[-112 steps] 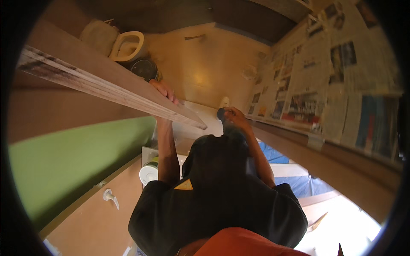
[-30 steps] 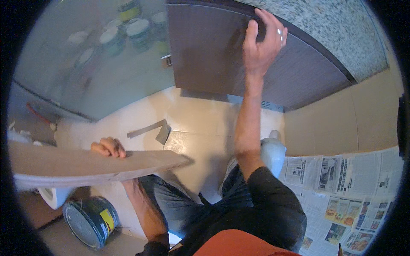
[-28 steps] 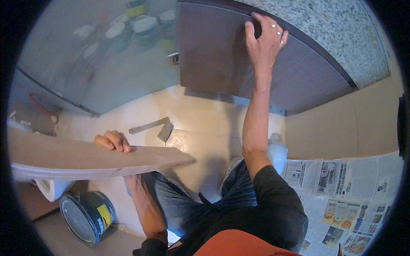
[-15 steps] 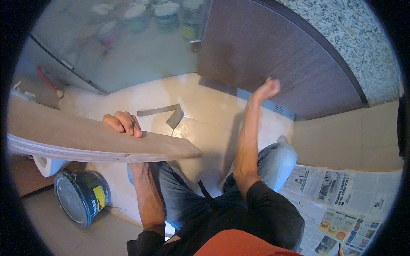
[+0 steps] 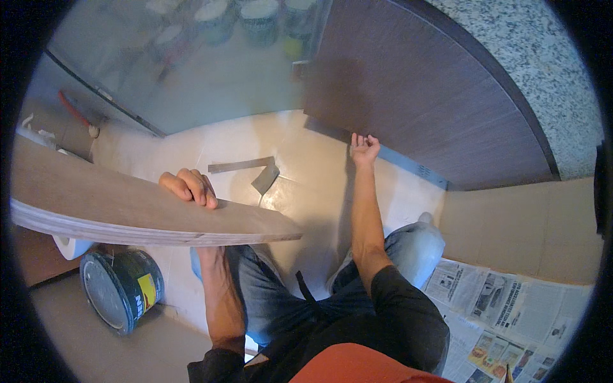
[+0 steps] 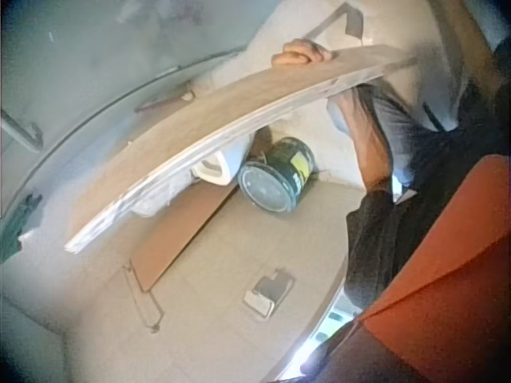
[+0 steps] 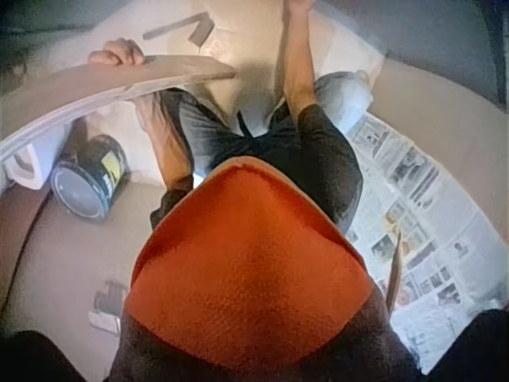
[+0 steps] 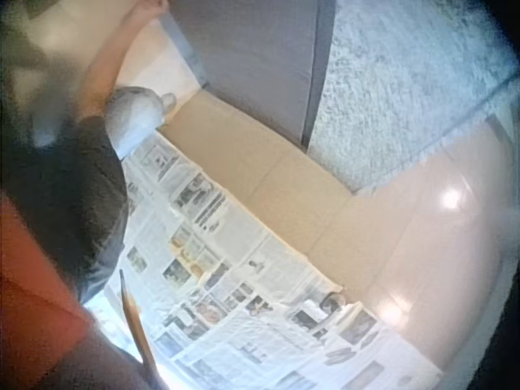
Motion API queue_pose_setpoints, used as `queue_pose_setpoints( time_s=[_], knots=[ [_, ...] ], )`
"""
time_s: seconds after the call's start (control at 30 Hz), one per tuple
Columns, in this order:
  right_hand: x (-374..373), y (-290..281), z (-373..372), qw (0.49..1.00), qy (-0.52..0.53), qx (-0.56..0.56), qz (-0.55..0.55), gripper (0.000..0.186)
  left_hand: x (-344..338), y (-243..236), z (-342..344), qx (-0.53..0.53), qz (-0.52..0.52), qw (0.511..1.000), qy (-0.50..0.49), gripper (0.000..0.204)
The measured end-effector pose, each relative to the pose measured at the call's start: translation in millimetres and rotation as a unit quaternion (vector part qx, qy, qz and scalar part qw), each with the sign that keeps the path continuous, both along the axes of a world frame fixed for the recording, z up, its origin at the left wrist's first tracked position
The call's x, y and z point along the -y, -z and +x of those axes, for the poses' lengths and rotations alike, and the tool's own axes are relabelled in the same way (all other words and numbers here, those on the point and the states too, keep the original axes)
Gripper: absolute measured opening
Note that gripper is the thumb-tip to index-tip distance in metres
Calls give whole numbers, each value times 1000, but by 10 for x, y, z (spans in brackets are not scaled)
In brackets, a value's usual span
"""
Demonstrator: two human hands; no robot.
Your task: The person picks up a wooden cabinet door, positions it against a wall-mounted cabinet frame, and uses a cordless drill to attach the door with screws. The person aligns the door and fastens multiple screws to secure it in place.
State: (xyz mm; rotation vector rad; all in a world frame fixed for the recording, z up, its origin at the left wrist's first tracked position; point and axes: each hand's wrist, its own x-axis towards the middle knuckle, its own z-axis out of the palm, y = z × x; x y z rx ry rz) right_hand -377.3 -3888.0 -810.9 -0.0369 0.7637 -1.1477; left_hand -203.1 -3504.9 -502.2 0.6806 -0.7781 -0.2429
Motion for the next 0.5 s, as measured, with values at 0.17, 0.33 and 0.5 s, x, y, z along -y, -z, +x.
queue_pose_setpoints(
  time_s=[0.17,0.33,0.5],
  knots=[
    [-46,-41,-9,1000,-8,13,27,27,87,54,-13,-3,15,999,-32,32],
    [1,-135,-66,997,19,23,76,37,134,49,40,-45,26,998,-34,34],
    [-167,-613,-155,992,-32,-67,98,47,139,-165,56,-93,74,989,-83,36]
  ],
)
